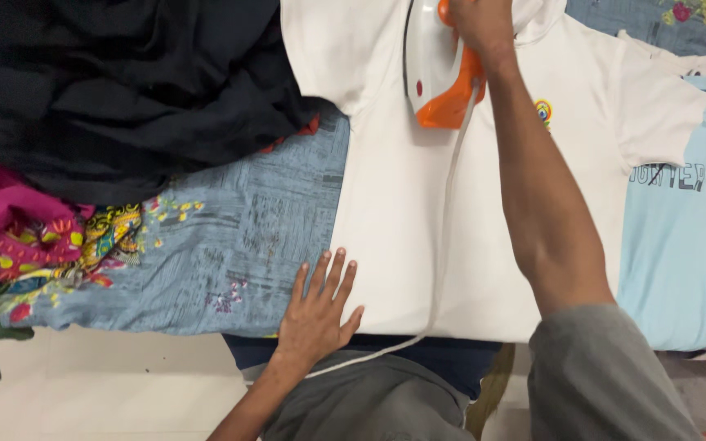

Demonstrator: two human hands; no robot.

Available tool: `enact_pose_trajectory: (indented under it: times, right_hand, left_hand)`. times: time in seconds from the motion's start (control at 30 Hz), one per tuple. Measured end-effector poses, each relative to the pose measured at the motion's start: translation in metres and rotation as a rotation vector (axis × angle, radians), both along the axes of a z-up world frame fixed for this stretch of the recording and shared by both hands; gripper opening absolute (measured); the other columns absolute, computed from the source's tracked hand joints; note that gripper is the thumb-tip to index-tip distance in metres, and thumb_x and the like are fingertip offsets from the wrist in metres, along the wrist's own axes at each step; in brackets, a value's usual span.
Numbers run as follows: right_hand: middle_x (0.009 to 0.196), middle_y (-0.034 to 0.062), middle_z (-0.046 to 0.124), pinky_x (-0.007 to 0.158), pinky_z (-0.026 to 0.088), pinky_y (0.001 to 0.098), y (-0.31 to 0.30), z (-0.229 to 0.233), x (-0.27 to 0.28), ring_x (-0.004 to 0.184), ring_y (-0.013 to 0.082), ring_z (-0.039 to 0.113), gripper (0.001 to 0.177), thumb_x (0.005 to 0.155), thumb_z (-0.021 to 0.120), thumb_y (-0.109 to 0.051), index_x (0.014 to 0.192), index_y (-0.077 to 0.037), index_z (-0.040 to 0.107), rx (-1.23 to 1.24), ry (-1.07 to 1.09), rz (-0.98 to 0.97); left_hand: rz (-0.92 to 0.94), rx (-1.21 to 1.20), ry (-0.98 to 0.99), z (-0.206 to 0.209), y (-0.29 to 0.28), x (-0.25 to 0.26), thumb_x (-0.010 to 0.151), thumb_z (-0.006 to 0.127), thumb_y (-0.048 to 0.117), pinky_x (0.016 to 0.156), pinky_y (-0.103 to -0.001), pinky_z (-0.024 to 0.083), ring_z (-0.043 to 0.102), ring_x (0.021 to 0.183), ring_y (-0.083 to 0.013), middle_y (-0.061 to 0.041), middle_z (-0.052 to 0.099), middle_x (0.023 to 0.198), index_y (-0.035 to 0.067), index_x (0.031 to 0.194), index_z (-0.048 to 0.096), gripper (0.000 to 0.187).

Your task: The person irons a white polo shirt laid out on a bed. They use an electric iron to smooth the fabric, moving it back and forth across the front and sleeves of the shirt while holding the garment flat with their other hand.

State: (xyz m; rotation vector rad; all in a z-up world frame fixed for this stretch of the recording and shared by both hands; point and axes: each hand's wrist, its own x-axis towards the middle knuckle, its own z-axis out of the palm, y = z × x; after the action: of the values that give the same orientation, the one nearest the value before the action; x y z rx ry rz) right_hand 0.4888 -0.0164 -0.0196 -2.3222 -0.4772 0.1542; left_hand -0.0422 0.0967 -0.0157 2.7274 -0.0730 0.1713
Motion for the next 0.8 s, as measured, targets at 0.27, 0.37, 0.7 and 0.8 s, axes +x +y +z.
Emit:
enact_pose_trajectory:
  times: [0.27,0.37,0.7,0.8]
  right_hand:
    - [0.136,0.0150,0.069,0.066,0.059,0.0313,-0.048,0.038,-0.102,0.077,0.0213,0.070,0.069,0.090,0.062,-0.011,0.155,-0.003,0.041,0.082,0.021,0.131]
    - [0.147,0.0186,0.064,0.078,0.063,0.0318,-0.071,0.050,-0.153,0.092,0.0184,0.076,0.072,0.096,0.059,-0.008,0.166,-0.006,0.040,-0.005,-0.127,0.125]
    - [0.096,0.0137,0.075,0.064,0.062,0.0326,-0.053,0.024,-0.015,0.068,0.0162,0.072,0.037,0.098,0.063,-0.019,0.129,0.003,0.064,-0.064,0.094,-0.105]
    - [0.092,0.0122,0.074,0.068,0.062,0.0306,-0.049,0.026,0.005,0.069,0.0159,0.072,0.033,0.096,0.064,-0.017,0.120,0.005,0.071,-0.180,0.158,-0.146]
  left_hand:
    - [0.012,0.020,-0.014,0.005,-0.002,-0.006,0.096,0.056,0.047,0.122,-0.054,0.024,0.030,0.152,-0.0324,-0.016,0.034,0.164,0.007,0.155,0.042,0.072]
    - [0.014,0.034,-0.016,0.002,-0.002,0.000,0.096,0.055,0.047,0.122,-0.054,0.023,0.030,0.152,-0.0321,-0.016,0.034,0.164,0.008,0.154,0.043,0.072]
    - [0.016,0.055,-0.006,-0.003,-0.003,0.000,0.096,0.054,0.048,0.122,-0.053,0.024,0.033,0.151,-0.0314,-0.015,0.036,0.163,0.010,0.156,0.042,0.072]
    - [0.026,0.059,-0.011,-0.001,-0.003,-0.001,0.095,0.055,0.048,0.121,-0.053,0.025,0.033,0.151,-0.0311,-0.015,0.037,0.163,0.010,0.155,0.042,0.072]
